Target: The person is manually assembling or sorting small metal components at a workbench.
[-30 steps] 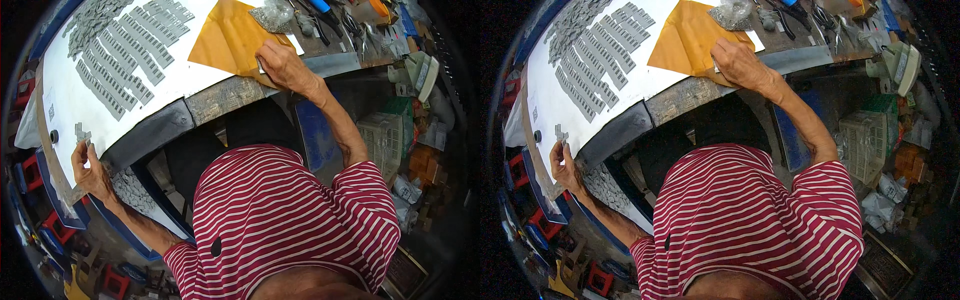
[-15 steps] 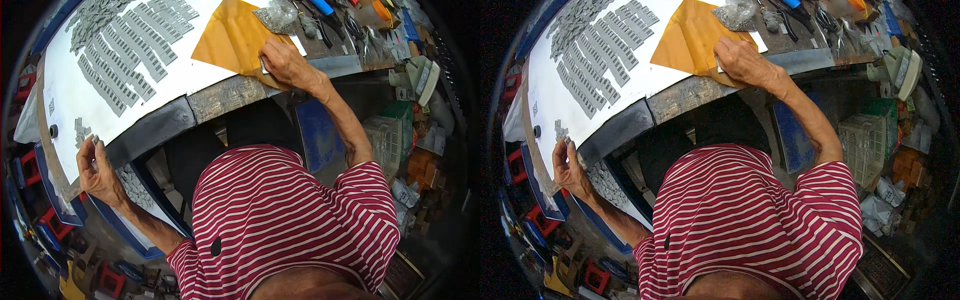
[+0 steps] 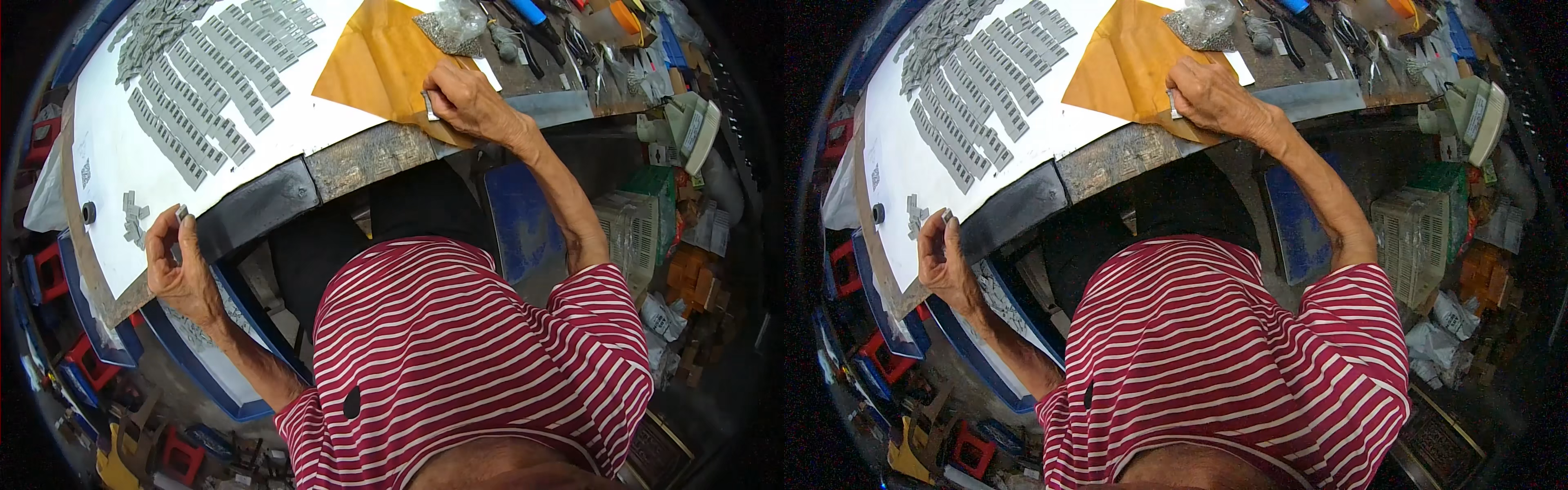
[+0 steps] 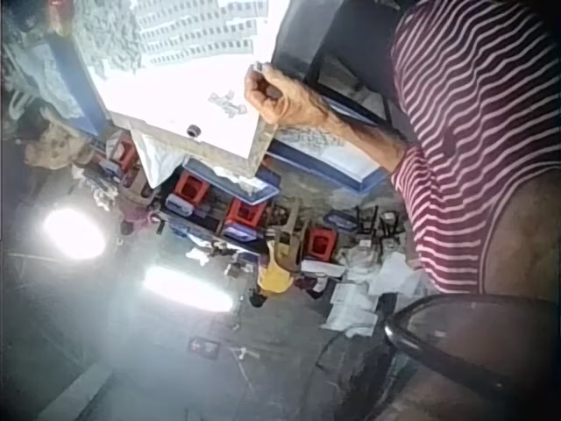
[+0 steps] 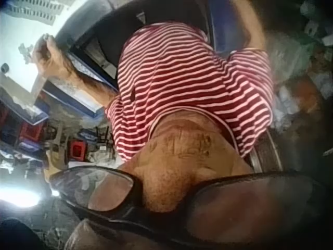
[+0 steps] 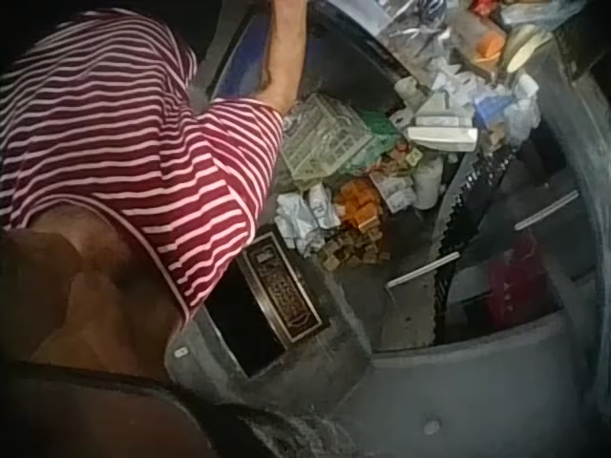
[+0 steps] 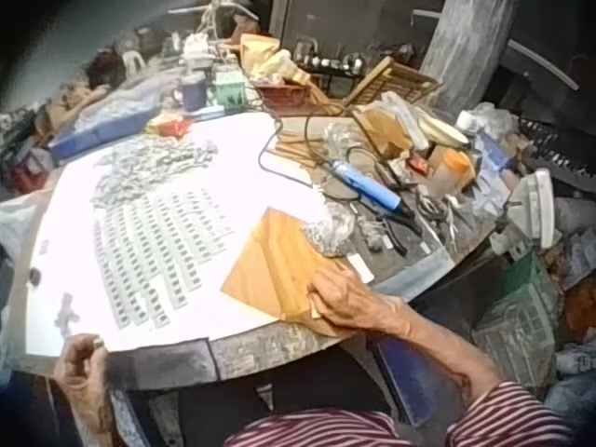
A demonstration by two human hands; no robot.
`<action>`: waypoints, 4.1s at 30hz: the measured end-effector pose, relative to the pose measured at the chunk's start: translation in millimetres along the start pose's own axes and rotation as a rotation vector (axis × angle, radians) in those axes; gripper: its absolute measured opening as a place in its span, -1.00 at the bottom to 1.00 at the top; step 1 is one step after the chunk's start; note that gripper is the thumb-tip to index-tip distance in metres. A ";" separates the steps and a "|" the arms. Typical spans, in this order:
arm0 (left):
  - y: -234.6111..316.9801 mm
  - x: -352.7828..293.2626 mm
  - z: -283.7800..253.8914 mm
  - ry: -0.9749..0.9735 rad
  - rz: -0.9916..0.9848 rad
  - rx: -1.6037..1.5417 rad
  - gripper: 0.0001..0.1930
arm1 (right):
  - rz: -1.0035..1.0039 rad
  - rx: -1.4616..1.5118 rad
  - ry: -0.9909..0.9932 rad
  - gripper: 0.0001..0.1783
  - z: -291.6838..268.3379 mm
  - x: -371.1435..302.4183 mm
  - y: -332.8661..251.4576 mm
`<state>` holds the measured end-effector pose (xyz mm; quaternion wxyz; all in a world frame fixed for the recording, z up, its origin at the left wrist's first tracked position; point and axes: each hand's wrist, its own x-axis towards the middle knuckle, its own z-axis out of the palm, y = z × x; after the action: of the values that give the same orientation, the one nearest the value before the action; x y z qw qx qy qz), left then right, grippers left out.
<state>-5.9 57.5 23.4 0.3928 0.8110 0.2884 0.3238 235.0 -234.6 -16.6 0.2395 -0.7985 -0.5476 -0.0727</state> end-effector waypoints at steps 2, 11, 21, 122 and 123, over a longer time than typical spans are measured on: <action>3.2 -1.7 2.8 -0.010 -0.015 -0.010 -0.83 | 0.007 0.013 -0.007 -0.89 0.5 0.9 0.3; 3.2 -4.6 8.6 -0.064 -0.028 -0.027 -0.85 | 0.000 0.011 -0.038 -0.90 -2.8 1.9 1.6; 8.9 -7.3 17.8 -0.100 0.002 -0.044 -0.87 | 0.051 0.047 -0.073 -0.92 -8.4 2.3 1.1; 28.3 -25.1 74.2 -0.685 -0.290 -0.535 -0.88 | 0.604 1.227 -0.391 -0.93 31.2 50.5 -108.6; 27.9 -25.1 74.7 -0.685 -0.290 -0.535 -0.88 | 0.603 1.253 -0.389 -0.93 32.0 50.2 -107.9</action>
<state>40.5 -8.8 2.9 0.7025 0.6925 0.1589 0.0418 151.8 -146.9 7.1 0.5603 -0.6259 -0.2749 0.4678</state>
